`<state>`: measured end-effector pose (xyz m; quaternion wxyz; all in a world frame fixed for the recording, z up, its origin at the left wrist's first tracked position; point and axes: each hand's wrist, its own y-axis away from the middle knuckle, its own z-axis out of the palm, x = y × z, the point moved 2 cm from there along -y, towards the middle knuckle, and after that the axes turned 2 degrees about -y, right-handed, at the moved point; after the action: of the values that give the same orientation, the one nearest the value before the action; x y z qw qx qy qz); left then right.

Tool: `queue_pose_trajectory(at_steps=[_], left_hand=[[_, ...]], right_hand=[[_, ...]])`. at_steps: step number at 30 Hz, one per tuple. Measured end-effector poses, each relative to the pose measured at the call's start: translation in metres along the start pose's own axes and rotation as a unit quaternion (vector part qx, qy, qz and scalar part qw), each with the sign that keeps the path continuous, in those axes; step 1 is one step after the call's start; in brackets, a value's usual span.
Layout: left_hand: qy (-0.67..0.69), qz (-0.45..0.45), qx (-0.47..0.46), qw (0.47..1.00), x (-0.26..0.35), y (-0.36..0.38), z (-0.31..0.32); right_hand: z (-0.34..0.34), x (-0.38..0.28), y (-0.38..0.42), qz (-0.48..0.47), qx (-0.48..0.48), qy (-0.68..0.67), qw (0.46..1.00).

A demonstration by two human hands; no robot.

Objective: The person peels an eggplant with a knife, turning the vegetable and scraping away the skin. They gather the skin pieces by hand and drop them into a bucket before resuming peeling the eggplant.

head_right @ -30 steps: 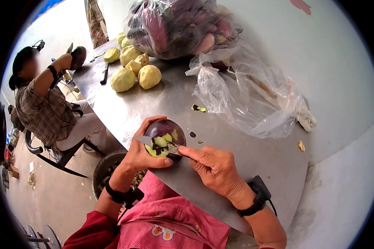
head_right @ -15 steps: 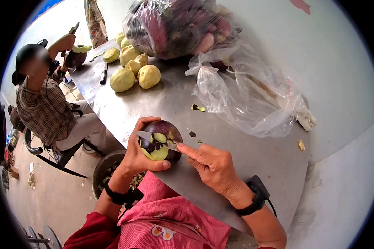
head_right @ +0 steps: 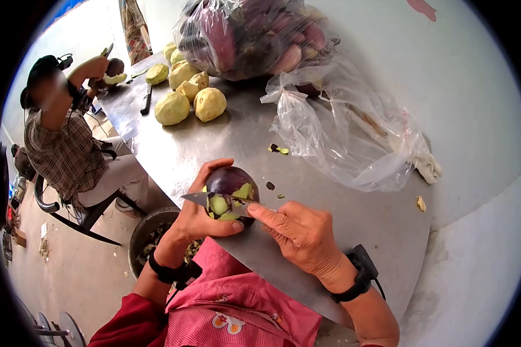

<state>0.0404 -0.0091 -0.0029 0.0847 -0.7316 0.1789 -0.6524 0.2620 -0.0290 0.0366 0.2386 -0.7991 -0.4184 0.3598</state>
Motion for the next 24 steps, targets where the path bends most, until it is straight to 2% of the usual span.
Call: queue_pose_trajectory(at_steps=[3,7,11,13,19,22,24], left_hand=[[-0.011,-0.024,-0.017,0.999,0.0021,0.0019,0.0024],[-0.052,0.058,-0.030,0.997,0.0000,0.0001,0.0024],[-0.010,0.058,-0.052,0.997,0.0013,0.0012,0.0026],[0.055,0.009,-0.079,0.995,0.0050,0.0024,0.0024],[0.048,-0.032,-0.065,0.996,0.0069,0.0032,0.0044],[0.002,0.013,-0.056,0.998,-0.0005,0.0014,0.0039],[0.013,0.009,-0.058,0.998,-0.0007,0.0006,0.0042]], right_hand=[[-0.0003,-0.0024,0.0012,-0.031,-0.009,0.016,0.999],[0.0021,-0.0064,0.0022,-0.061,-0.020,0.034,0.997],[0.0006,-0.0066,0.0021,-0.061,-0.024,0.040,0.997],[0.0007,-0.0061,0.0024,-0.051,-0.018,0.048,0.997],[-0.0001,-0.0067,0.0025,-0.052,-0.026,0.054,0.997],[0.0013,-0.0083,0.0018,-0.059,-0.027,0.047,0.997],[0.0002,-0.0073,0.0023,-0.054,-0.027,0.055,0.997]])
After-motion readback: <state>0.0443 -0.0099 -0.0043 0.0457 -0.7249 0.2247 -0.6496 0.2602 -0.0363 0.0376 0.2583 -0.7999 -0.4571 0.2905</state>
